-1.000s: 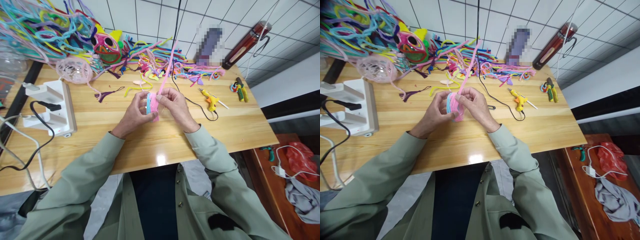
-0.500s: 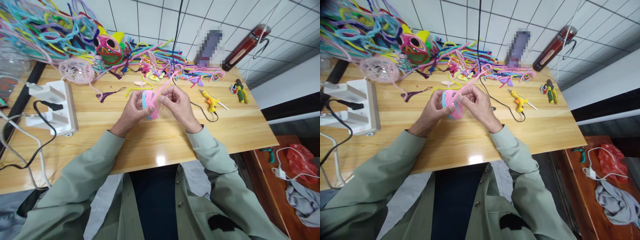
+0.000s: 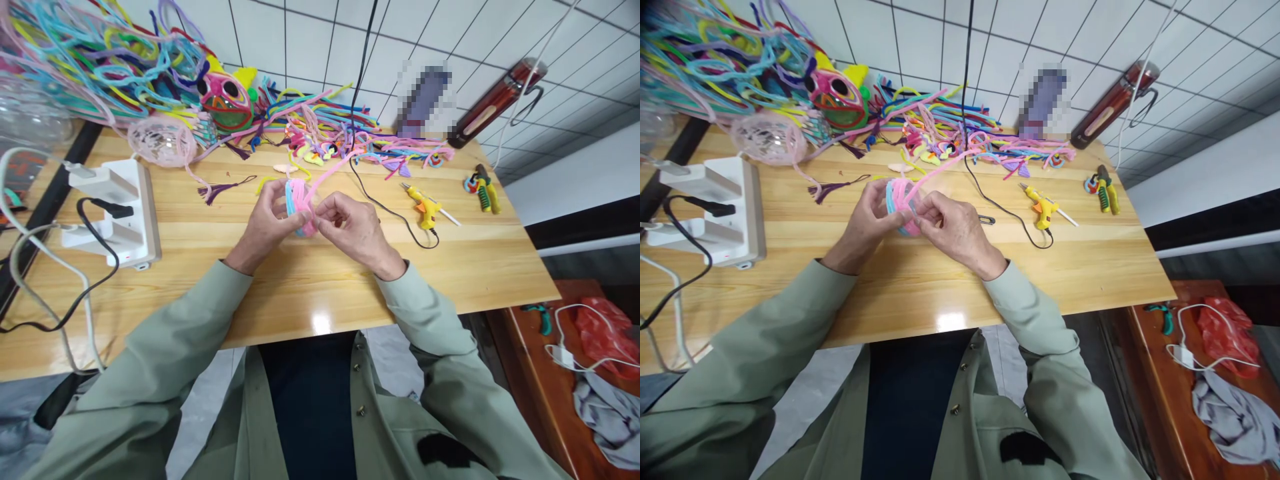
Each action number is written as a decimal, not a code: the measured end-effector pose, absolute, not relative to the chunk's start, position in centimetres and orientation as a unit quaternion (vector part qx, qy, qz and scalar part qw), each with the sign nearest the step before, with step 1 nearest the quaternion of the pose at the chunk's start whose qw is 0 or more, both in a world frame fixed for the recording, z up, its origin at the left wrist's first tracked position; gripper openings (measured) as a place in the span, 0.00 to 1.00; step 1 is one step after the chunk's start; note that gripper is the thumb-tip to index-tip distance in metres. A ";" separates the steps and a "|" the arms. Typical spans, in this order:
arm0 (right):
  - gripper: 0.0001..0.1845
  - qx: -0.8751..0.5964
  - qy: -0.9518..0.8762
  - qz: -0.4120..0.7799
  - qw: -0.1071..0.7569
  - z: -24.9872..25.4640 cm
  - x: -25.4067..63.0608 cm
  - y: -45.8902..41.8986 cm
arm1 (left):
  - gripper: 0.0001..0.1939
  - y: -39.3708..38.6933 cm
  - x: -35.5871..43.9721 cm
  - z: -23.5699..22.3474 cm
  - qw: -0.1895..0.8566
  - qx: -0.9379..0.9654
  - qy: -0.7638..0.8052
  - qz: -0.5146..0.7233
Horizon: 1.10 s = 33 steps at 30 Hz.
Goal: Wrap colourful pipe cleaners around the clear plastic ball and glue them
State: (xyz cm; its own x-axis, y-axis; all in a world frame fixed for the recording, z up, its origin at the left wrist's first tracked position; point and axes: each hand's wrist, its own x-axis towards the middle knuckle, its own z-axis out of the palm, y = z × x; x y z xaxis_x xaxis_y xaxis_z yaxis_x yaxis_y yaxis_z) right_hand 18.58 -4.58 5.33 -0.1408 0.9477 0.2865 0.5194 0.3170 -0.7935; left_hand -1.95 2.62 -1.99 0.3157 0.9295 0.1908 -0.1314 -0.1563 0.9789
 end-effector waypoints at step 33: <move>0.37 -0.484 -0.433 0.554 0.521 4.1 19.3 -1.6 | 0.50 0.8 -1.2 -0.3 0.530 0.625 0.335 0.465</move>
